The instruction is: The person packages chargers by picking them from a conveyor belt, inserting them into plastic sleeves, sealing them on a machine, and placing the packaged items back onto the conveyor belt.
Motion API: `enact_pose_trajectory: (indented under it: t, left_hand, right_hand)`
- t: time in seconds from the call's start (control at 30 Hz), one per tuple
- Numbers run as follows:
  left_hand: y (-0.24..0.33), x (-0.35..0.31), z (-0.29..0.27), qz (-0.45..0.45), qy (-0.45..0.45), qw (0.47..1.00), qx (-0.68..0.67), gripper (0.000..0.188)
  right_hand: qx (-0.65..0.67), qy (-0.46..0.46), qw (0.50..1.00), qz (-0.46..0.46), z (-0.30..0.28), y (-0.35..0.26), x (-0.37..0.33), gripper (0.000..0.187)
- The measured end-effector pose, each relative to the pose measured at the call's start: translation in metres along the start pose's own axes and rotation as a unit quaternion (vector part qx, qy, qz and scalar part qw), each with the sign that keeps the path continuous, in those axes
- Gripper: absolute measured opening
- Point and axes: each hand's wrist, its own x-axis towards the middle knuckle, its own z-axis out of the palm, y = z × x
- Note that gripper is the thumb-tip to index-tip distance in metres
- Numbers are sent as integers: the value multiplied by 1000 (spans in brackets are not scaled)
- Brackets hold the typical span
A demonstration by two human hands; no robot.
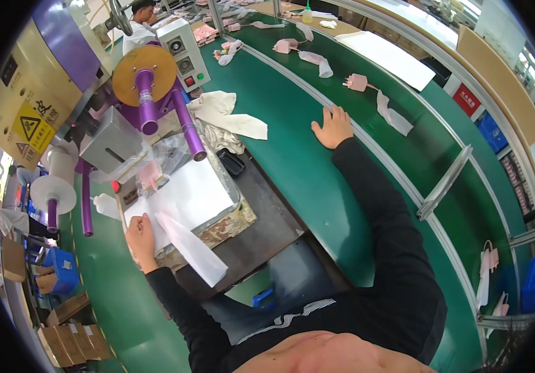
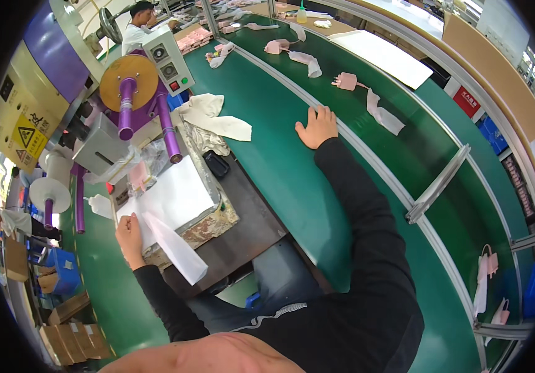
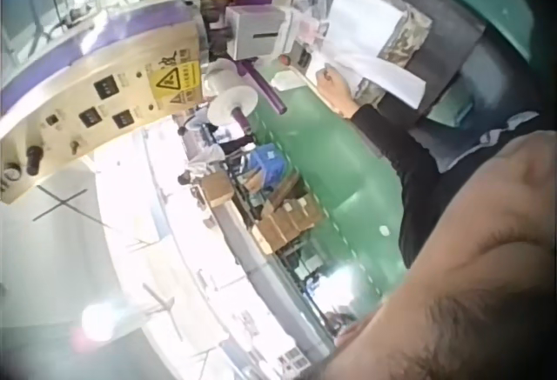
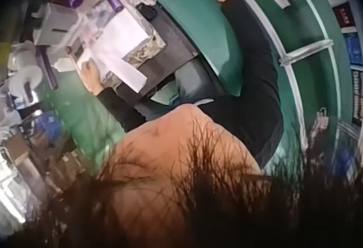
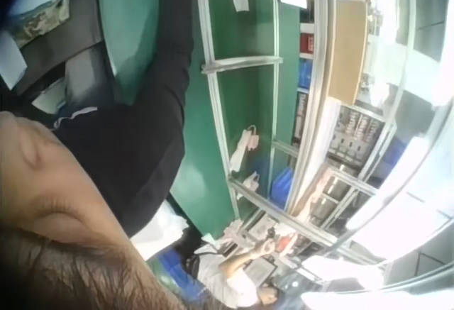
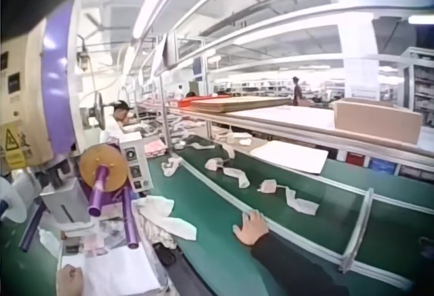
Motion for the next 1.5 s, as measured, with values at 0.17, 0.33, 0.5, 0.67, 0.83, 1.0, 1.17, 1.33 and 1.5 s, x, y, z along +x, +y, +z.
enact_pose_trajectory:
  t: [0.17, 0.33, 0.5, 0.67, 0.83, 1.0, 1.17, 1.33, 1.5]
  left_hand:
    - [-8, 7, -9, -41, -15, 997, -59, 24]
    - [-6, 6, -8, -41, 6, 999, -25, 24]
    - [6, 2, -6, -44, 5, 999, -29, 25]
    - [11, -2, -4, -36, 6, 999, 5, 25]
    - [6, -2, -7, -32, 29, 999, -5, 26]
    - [7, -1, -4, -17, 39, 999, -29, 27]
    - [3, -3, -5, -7, 39, 999, -36, 29]
    - [5, -3, -6, -8, 35, 999, -31, 28]
    - [6, -3, -7, -6, 38, 999, -23, 29]
  right_hand:
    - [27, -55, 996, 72, 1, -12, 7, 72]
    - [-13, -155, 964, 216, 3, -46, 34, 82]
    - [-22, -164, 955, 245, -5, -77, 34, 84]
    - [-17, -160, 963, 217, -8, -67, 37, 82]
    - [-10, -162, 965, 205, -5, -73, 37, 81]
    - [-13, -168, 964, 207, -3, -69, 38, 82]
    - [-16, -168, 964, 206, -7, -70, 37, 81]
    - [-18, -165, 965, 203, -7, -71, 36, 80]
    - [-23, -167, 964, 205, -7, -73, 36, 80]
